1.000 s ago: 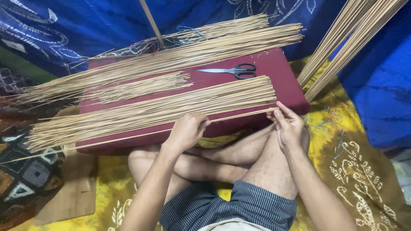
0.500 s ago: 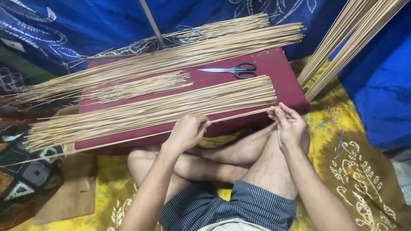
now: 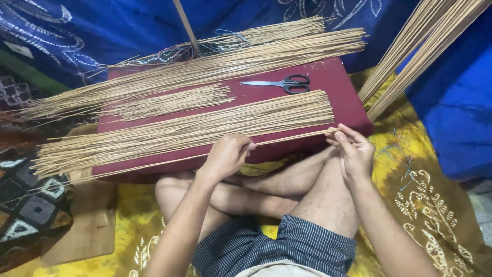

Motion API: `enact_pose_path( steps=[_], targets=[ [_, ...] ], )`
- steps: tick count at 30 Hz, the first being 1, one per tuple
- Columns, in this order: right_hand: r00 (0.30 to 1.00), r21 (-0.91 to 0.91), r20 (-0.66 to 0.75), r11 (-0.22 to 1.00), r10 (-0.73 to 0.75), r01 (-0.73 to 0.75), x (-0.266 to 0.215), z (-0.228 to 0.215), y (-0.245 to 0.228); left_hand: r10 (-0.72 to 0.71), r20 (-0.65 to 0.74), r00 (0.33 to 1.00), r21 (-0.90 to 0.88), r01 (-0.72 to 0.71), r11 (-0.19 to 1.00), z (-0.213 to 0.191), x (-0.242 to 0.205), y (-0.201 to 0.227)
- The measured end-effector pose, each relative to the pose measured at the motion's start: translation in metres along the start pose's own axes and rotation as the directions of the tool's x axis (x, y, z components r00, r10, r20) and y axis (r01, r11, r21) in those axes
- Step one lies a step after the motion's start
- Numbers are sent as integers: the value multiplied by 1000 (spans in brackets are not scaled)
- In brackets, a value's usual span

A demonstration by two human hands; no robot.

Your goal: The person sorts thin wooden sticks on a red surface, organizing them into separate bundles. They then pick up individual sticks and use scissors to trim them to size before returning them to the pile.

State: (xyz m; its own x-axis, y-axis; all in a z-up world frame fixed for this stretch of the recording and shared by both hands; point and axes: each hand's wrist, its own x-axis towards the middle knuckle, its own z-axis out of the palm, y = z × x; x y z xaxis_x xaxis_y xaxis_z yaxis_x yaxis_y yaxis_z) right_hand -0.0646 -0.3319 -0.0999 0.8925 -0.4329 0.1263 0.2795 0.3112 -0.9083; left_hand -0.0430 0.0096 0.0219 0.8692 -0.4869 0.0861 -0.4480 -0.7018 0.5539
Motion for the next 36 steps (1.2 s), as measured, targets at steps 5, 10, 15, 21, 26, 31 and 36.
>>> enact_pose_path(
  steps=[5,10,15,21,26,31,36],
  targets=[
    [937,-496,110,799,-331,341,-17,32,-69,4,-6,1000,-10,-4,1000,3,-3,11],
    [648,-574,728,319,-222,754,-24,94,-93,75,-19,997,65,-73,995,28,2,19],
    [495,-567,819,276,290,776,-22,125,-74,117,-142,983,300,-69,951,47,6,10],
    [494,-550,826,199,273,811,-19,126,-58,155,-217,964,360,-69,930,46,3,7],
    [512,-578,799,165,316,799,2,98,-71,130,-163,978,307,-75,949,6,-19,-2],
    [548,-621,751,112,368,776,10,90,-77,147,-182,972,407,-61,911,7,-29,-28],
    [457,-515,828,119,324,849,-22,137,-71,186,-216,958,444,-73,893,21,-20,-10]
  ],
)
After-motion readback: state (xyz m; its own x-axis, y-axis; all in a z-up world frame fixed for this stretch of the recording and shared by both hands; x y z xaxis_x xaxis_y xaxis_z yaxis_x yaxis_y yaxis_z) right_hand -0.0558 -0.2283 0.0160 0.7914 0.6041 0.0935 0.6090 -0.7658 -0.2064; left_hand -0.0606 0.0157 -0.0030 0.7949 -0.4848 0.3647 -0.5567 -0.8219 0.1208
